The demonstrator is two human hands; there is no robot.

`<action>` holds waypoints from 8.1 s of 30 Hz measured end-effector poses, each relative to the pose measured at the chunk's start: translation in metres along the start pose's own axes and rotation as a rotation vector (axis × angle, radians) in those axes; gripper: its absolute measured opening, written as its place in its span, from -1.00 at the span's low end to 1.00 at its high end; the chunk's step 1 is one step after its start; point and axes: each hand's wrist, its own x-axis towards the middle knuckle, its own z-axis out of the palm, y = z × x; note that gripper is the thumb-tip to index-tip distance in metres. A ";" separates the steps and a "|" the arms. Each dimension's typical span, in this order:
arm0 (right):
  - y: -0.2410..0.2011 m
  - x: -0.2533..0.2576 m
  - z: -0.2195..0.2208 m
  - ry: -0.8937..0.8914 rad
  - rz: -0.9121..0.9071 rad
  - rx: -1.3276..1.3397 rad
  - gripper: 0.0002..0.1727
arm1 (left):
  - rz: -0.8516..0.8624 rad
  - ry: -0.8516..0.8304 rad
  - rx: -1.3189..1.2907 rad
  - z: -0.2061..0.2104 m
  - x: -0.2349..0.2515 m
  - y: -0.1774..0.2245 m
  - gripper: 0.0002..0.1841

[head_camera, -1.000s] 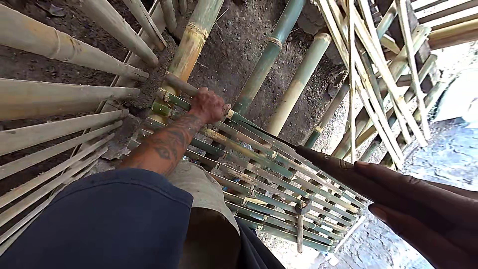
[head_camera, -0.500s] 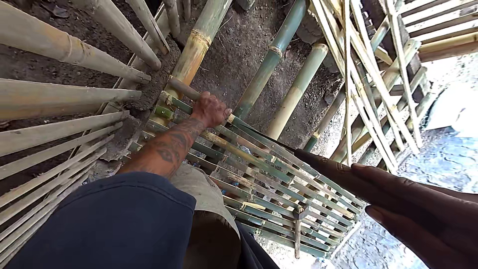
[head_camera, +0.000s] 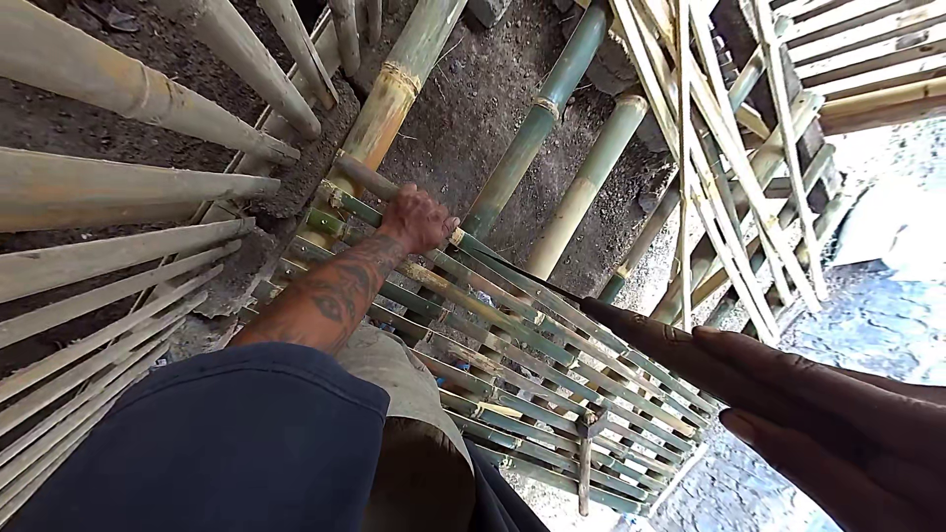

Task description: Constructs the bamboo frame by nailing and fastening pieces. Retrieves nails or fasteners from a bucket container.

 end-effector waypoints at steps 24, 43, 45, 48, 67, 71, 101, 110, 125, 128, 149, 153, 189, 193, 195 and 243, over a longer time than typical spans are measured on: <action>-0.005 0.002 -0.003 -0.009 0.019 -0.039 -0.39 | 0.003 0.011 -0.001 0.001 0.000 0.000 -0.28; -0.011 0.001 0.005 -0.056 -0.095 -0.249 -0.39 | 0.000 0.010 0.014 0.001 0.001 -0.001 -0.28; -0.012 0.000 0.009 -0.045 -0.108 -0.243 -0.38 | -0.001 0.010 0.016 0.002 0.001 -0.001 -0.28; -0.010 0.007 0.001 -0.018 0.090 0.103 -0.39 | -0.005 0.022 0.014 0.000 0.001 0.001 -0.30; 0.025 0.020 -0.014 -0.084 -0.028 0.021 -0.39 | -0.005 -0.040 0.009 -0.002 0.003 -0.001 -0.30; 0.043 0.007 0.006 -0.047 -0.271 -0.318 -0.37 | 0.003 -0.014 0.006 0.001 0.002 0.002 -0.30; 0.048 0.020 -0.005 -0.040 -0.024 0.075 -0.37 | 0.004 -0.006 0.020 -0.004 0.001 0.001 -0.33; 0.043 0.019 -0.005 -0.055 0.294 0.596 -0.43 | 0.007 0.011 0.033 -0.001 0.000 0.003 -0.31; 0.035 0.040 -0.019 0.004 -0.054 0.138 -0.46 | 0.005 0.034 0.065 0.000 0.000 0.000 -0.29; 0.036 0.025 0.000 -0.004 -0.323 -0.260 -0.34 | -0.005 0.011 0.068 0.000 0.000 0.002 -0.29; 0.066 -0.002 0.038 0.030 0.127 0.500 -0.39 | 0.004 0.037 0.071 0.001 0.001 0.003 -0.31; 0.062 -0.006 0.045 0.056 0.000 0.234 -0.34 | 0.000 0.038 0.088 -0.001 0.001 0.004 -0.31; 0.061 -0.094 0.543 0.625 0.793 0.472 -0.11 | -0.088 -0.097 -0.035 -0.109 -0.041 0.054 -0.38; 0.071 -0.076 0.557 0.369 0.814 0.546 0.02 | 0.104 0.439 -0.179 -0.190 -0.145 0.109 -0.65; 0.078 -0.071 0.556 0.289 0.822 0.538 0.02 | 0.197 0.539 -0.190 -0.212 -0.204 0.140 -0.63; 0.077 -0.082 0.493 0.564 0.712 0.771 -0.31 | -1.340 -0.257 -0.453 0.005 -0.266 0.126 -0.58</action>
